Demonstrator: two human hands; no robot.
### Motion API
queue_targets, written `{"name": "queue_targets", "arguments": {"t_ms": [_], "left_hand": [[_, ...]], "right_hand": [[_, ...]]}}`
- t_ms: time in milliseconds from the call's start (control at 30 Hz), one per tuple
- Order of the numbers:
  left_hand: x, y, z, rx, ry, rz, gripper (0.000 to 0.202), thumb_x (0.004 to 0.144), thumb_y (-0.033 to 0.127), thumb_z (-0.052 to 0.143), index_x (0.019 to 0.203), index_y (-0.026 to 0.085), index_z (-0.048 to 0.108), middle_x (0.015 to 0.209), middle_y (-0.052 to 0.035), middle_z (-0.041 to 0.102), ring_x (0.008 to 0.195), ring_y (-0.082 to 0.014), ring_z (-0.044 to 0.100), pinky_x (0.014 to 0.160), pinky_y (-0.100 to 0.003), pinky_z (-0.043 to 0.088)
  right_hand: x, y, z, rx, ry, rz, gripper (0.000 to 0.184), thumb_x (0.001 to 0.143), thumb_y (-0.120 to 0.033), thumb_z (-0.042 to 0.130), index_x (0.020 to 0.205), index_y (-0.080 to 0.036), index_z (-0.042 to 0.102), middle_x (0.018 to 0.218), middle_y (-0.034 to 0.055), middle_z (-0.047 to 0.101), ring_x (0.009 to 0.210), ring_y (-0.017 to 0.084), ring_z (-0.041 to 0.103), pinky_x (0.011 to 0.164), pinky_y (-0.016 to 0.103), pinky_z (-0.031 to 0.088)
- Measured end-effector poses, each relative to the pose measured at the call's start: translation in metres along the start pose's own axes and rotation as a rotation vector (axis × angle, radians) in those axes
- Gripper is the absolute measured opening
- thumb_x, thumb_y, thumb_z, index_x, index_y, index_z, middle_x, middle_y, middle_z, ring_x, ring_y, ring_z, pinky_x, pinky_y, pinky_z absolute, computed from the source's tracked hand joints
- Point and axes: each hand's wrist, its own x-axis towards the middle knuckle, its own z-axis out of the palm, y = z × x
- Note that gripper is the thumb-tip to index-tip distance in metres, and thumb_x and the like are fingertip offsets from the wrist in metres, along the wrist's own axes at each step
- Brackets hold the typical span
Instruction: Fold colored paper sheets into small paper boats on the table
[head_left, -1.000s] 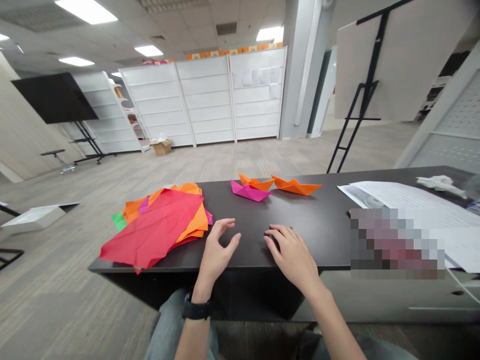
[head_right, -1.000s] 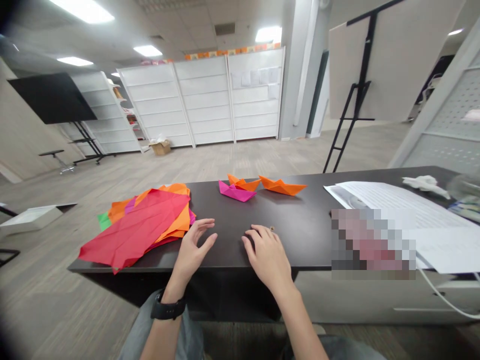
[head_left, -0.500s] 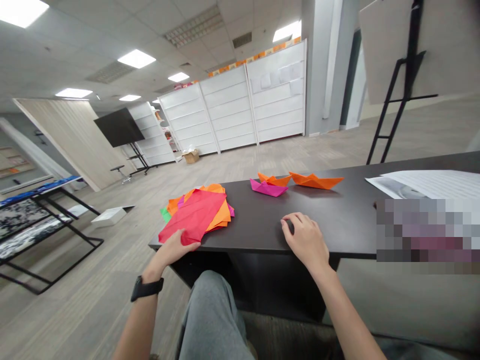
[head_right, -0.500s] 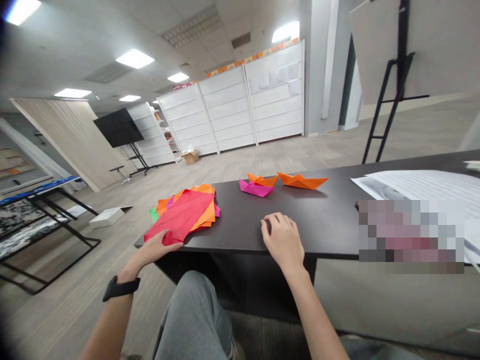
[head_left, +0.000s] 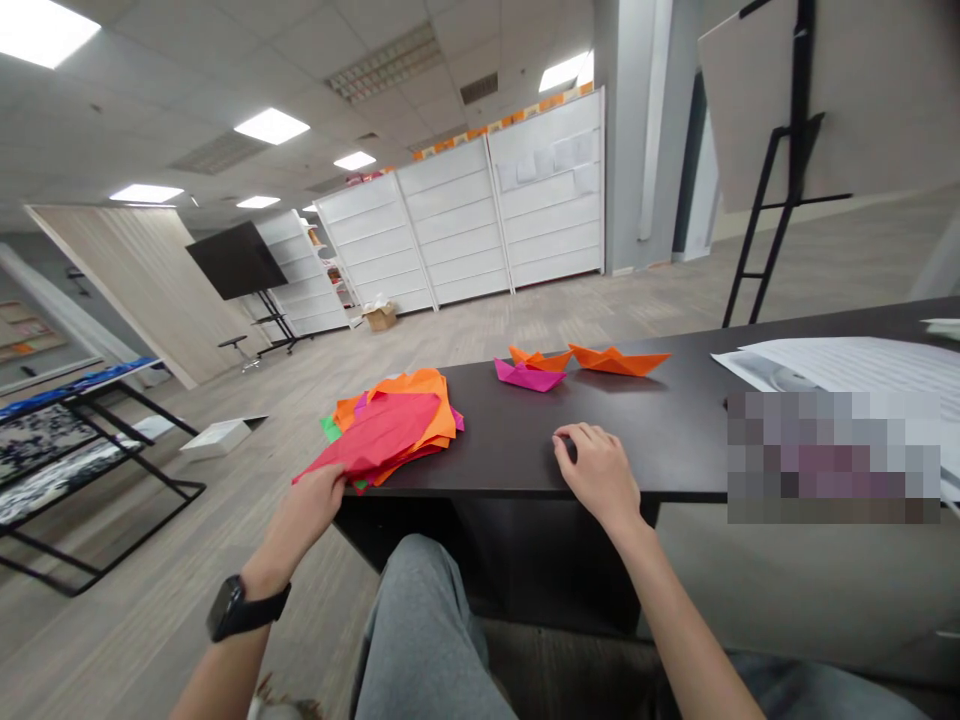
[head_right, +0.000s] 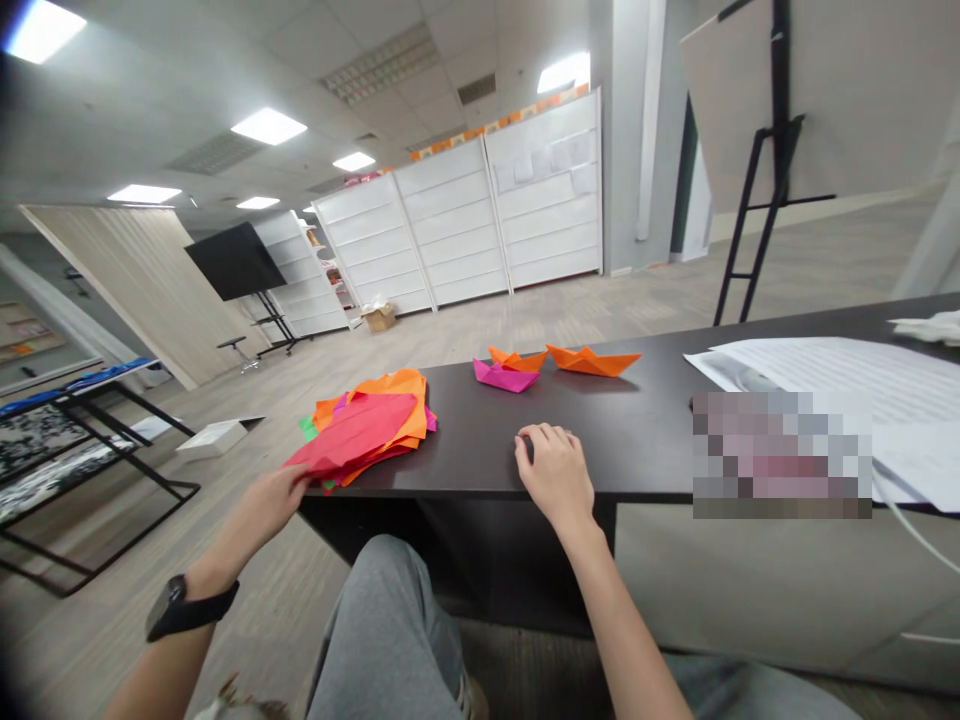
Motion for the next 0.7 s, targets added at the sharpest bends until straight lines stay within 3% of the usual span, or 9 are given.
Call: {"name": "queue_targets", "arguments": {"t_ms": [67, 100, 200, 267, 367, 467, 600, 700], "left_hand": [[-0.009, 0.008, -0.011, 0.047, 0.134, -0.021, 0.038, 0.096, 0.026, 0.034, 0.112, 0.017, 0.067, 0.109, -0.0150, 0.074, 0.099, -0.0304, 0.069, 0.087, -0.040, 0.050], [-0.014, 0.015, -0.017, 0.074, 0.257, -0.003, 0.037, 0.097, 0.029, 0.035, 0.111, 0.019, 0.068, 0.107, -0.0138, 0.074, 0.095, -0.0302, 0.069, 0.085, -0.039, 0.050], [-0.031, 0.047, -0.031, 0.078, 0.578, 0.231, 0.031, 0.097, 0.025, 0.040, 0.106, 0.019, 0.069, 0.104, -0.0119, 0.073, 0.093, -0.0283, 0.068, 0.087, -0.040, 0.050], [-0.042, 0.077, -0.037, 0.034, 0.651, 0.449, 0.030, 0.096, 0.019, 0.042, 0.112, 0.021, 0.067, 0.105, -0.0089, 0.073, 0.094, -0.0254, 0.067, 0.090, -0.039, 0.048], [-0.056, 0.126, -0.036, -0.016, 0.638, 0.692, 0.032, 0.096, 0.013, 0.044, 0.123, 0.020, 0.061, 0.106, -0.0082, 0.072, 0.092, -0.0220, 0.066, 0.089, -0.037, 0.047], [-0.066, 0.168, -0.026, -0.019, 0.552, 0.838, 0.036, 0.096, 0.009, 0.044, 0.129, 0.016, 0.057, 0.106, -0.0093, 0.071, 0.090, -0.0221, 0.065, 0.087, -0.039, 0.048], [-0.071, 0.204, -0.008, -0.001, 0.374, 0.939, 0.034, 0.095, 0.009, 0.047, 0.126, 0.015, 0.057, 0.098, -0.0081, 0.071, 0.084, -0.0235, 0.065, 0.084, -0.041, 0.049], [-0.072, 0.222, -0.001, -0.006, 0.253, 1.006, 0.033, 0.093, 0.009, 0.052, 0.125, 0.015, 0.057, 0.095, -0.0075, 0.070, 0.082, -0.0238, 0.065, 0.080, -0.040, 0.049]], "right_hand": [[0.000, 0.000, 0.001, 0.018, 0.000, -0.004, 0.016, 0.095, -0.026, 0.049, 0.092, -0.022, 0.064, 0.096, 0.0065, 0.073, 0.093, 0.025, 0.065, 0.088, 0.041, 0.042], [0.000, 0.000, 0.001, 0.024, -0.003, -0.006, 0.016, 0.095, -0.026, 0.048, 0.092, -0.022, 0.064, 0.096, 0.0069, 0.073, 0.093, 0.026, 0.065, 0.089, 0.042, 0.043], [0.001, 0.000, 0.001, 0.067, 0.002, 0.008, 0.019, 0.095, -0.026, 0.048, 0.105, -0.020, 0.063, 0.102, 0.0094, 0.070, 0.097, 0.028, 0.065, 0.088, 0.044, 0.046], [0.001, 0.001, -0.002, 0.175, 0.022, 0.013, 0.032, 0.094, -0.026, 0.049, 0.124, -0.020, 0.055, 0.113, 0.0123, 0.066, 0.102, 0.028, 0.065, 0.088, 0.045, 0.050], [0.001, 0.008, -0.018, 0.336, 0.033, -0.050, 0.063, 0.090, -0.025, 0.055, 0.148, -0.022, 0.032, 0.136, 0.0166, 0.052, 0.123, 0.029, 0.057, 0.095, 0.046, 0.051], [-0.002, 0.020, -0.041, 0.294, -0.034, -0.155, 0.082, 0.084, -0.017, 0.058, 0.156, -0.026, 0.020, 0.157, 0.0155, 0.033, 0.145, 0.030, 0.036, 0.110, 0.051, 0.042], [-0.007, 0.034, -0.065, 0.152, -0.218, -0.242, 0.080, 0.078, -0.005, 0.054, 0.151, -0.030, 0.036, 0.166, 0.0098, 0.021, 0.154, 0.031, 0.015, 0.118, 0.061, 0.025], [-0.010, 0.034, -0.075, 0.107, -0.310, -0.256, 0.061, 0.081, -0.009, 0.058, 0.137, -0.031, 0.057, 0.167, 0.0080, 0.018, 0.154, 0.032, 0.008, 0.118, 0.065, 0.019]]}}
